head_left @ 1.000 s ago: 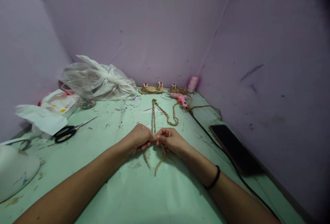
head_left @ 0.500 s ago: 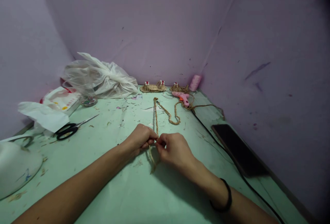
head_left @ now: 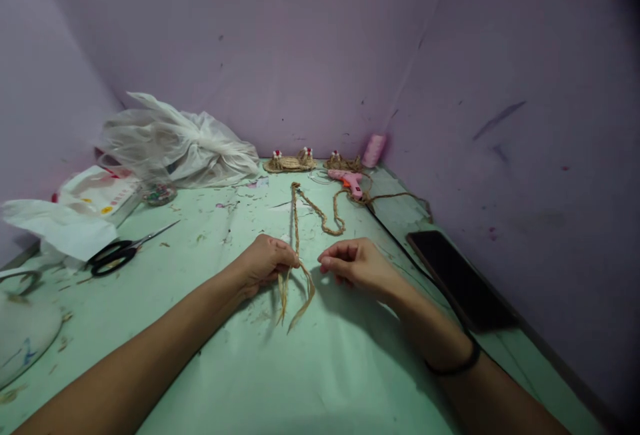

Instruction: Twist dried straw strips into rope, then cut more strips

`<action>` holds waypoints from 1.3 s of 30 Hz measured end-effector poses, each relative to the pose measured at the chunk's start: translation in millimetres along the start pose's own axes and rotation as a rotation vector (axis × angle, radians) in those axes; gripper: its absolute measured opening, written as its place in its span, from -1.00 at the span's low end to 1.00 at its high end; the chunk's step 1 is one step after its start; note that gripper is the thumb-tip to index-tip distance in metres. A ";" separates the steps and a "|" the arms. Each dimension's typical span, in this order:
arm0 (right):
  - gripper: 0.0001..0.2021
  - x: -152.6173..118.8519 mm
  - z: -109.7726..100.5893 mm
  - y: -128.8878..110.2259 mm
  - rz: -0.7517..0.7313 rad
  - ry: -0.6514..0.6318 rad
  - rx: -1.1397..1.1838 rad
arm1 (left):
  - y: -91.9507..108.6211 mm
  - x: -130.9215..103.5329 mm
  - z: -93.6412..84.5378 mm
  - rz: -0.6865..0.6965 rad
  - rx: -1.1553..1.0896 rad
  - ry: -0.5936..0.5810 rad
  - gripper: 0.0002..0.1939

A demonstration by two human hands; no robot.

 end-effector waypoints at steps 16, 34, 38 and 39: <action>-0.86 1.0 22.8 22.0 -0.253 0.086 -0.092 | 1.9 -3.3 2.6 -0.030 -0.029 0.101 -0.91; -0.93 -2.1 8.4 18.2 -0.179 0.304 -0.063 | 5.8 -5.5 3.2 -0.068 -0.017 0.242 -0.91; -0.92 0.0 3.4 17.1 -0.094 0.260 0.076 | 5.3 -4.8 2.3 -0.047 -0.013 0.213 -0.91; -0.91 0.7 5.6 17.2 -0.053 0.194 0.136 | 4.2 -4.1 2.0 -0.043 -0.013 0.196 -0.92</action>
Point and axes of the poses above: each hand's wrist, its own x-axis towards the middle knuckle, its own z-axis out of the palm, y = z × x, the point moved 5 cm from there along x, towards the middle knuckle, and after that the axes turned 11 degrees about x, right-handed, at the moved point
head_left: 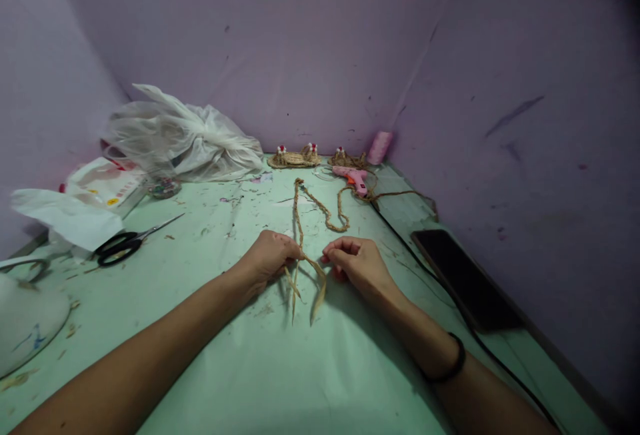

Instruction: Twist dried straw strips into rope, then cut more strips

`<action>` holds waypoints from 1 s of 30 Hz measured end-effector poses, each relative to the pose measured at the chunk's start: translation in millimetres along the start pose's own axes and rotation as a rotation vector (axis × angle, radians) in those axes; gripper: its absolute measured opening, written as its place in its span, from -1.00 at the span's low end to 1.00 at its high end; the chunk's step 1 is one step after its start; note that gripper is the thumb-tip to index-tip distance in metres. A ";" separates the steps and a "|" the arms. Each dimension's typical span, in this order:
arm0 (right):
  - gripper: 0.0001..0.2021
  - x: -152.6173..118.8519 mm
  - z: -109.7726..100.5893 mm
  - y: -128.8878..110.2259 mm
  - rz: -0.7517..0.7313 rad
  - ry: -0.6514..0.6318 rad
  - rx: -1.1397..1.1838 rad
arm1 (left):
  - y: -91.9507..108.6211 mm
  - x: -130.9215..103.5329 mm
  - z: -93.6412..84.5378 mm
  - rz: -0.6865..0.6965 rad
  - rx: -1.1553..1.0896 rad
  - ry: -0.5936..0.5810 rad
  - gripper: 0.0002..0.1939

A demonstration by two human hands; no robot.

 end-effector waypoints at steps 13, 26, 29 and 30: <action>-0.81 -5.2 19.5 15.2 0.207 -0.120 0.261 | -1.7 2.0 2.1 0.027 -0.010 -0.100 -0.92; -0.92 -2.9 16.7 4.1 -0.173 -0.168 0.038 | -1.4 0.0 2.4 0.004 0.000 -0.070 -0.93; -0.94 -2.8 16.4 4.7 -0.158 -0.135 0.068 | -1.4 0.6 2.7 0.011 -0.001 -0.073 -0.94; -0.94 -3.1 16.3 4.2 -0.161 -0.130 0.076 | -1.5 0.7 2.6 0.014 -0.002 -0.073 -0.95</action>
Point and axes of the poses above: each hand's wrist, its own x-axis towards the middle knuckle, its own z-axis out of the palm, y = z × x, the point moved 5 cm from there along x, towards the middle knuckle, and after that the axes turned 11 degrees about x, right-handed, at the moved point
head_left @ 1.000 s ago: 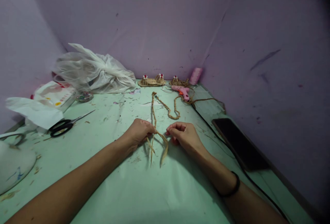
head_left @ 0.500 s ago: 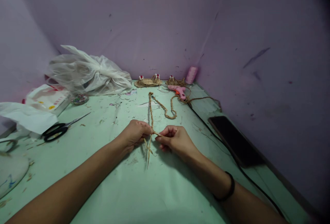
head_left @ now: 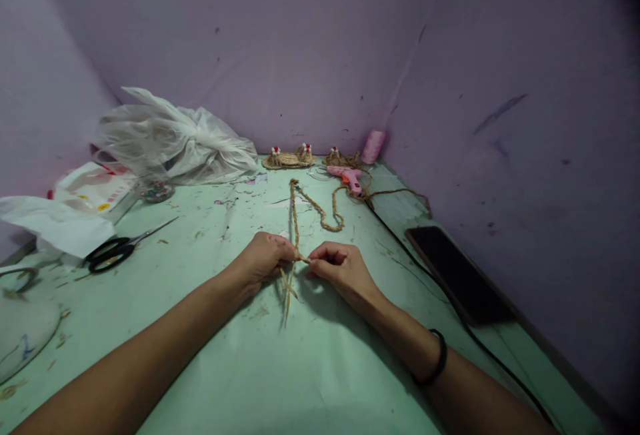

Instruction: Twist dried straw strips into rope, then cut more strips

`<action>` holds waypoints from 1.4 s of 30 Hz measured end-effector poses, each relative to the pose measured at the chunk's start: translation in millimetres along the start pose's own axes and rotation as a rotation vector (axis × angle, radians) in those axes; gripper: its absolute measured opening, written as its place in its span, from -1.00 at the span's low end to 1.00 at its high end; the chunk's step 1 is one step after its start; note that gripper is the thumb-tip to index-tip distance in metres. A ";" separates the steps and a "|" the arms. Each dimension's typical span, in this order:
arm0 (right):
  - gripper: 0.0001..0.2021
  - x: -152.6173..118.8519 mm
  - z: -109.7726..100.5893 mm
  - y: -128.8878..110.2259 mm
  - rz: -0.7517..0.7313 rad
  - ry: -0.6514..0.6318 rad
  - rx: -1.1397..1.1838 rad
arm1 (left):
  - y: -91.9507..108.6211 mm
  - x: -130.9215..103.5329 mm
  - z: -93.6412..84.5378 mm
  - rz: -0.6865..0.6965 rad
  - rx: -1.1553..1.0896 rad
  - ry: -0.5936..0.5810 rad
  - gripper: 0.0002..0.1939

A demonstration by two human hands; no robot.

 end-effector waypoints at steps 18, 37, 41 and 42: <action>-0.77 3.6 5.8 6.4 0.022 0.101 0.035 | 1.5 -0.4 0.9 0.032 0.046 0.026 -0.94; -0.78 0.4 -13.4 -16.7 0.215 0.098 0.098 | 1.3 0.5 1.0 0.022 0.063 0.026 -0.94; -0.86 0.6 -1.9 2.8 0.294 0.021 0.080 | 0.9 1.5 0.8 0.014 0.075 0.033 -0.95; -0.86 1.8 -0.9 7.4 0.289 -0.010 0.075 | 1.0 1.6 0.7 0.017 0.082 0.039 -0.94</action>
Point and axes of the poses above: each hand's wrist, its own x-axis towards the middle knuckle, its own z-axis out of the palm, y = z × x, the point moved 5 cm from there along x, towards the middle knuckle, and after that the axes turned 11 degrees about x, right-handed, at the moved point
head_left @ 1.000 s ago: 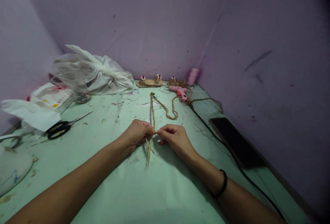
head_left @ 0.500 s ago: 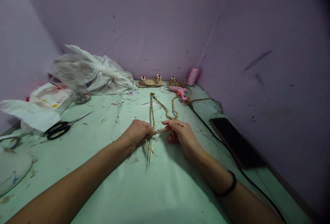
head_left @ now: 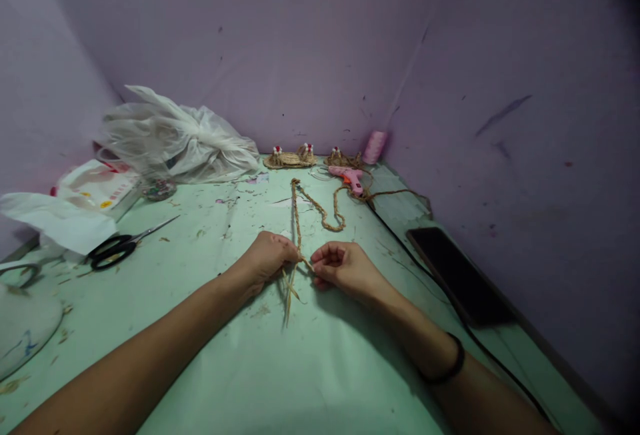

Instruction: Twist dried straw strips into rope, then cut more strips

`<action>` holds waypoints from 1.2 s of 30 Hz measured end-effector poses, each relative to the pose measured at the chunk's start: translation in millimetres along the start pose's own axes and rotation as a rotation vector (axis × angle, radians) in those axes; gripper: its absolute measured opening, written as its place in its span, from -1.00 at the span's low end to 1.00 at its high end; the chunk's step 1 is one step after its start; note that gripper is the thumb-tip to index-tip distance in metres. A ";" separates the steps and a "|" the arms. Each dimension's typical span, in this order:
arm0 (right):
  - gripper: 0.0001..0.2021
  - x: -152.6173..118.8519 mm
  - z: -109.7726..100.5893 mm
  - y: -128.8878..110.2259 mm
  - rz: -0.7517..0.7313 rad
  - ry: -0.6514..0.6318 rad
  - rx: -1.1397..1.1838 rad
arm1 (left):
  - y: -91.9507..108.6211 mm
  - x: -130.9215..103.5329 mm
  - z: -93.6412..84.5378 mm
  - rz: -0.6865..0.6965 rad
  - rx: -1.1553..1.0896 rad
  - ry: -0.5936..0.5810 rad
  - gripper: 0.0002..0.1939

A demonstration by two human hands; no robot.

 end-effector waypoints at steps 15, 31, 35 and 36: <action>-0.89 2.7 1.3 6.9 -0.203 -0.153 -0.213 | 1.1 -1.3 1.1 -0.015 0.018 0.013 -0.96; -0.84 -1.5 4.0 7.9 -0.183 -0.111 -0.110 | 4.4 -4.0 1.2 -0.027 -0.001 0.041 -0.93; -0.83 -3.8 4.6 6.6 -0.242 -0.186 -0.169 | 3.9 -3.9 0.2 -0.046 0.003 0.072 -0.83; -0.82 -4.6 5.4 6.4 -0.247 -0.216 -0.185 | 3.8 -3.2 0.7 -0.043 0.005 0.066 -0.82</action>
Point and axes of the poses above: each hand's wrist, its own x-axis towards the middle knuckle, its own z-axis out of the palm, y = z × x, the point moved 5 cm from there along x, towards the middle knuckle, and after that the axes turned 11 degrees about x, right-handed, at the moved point
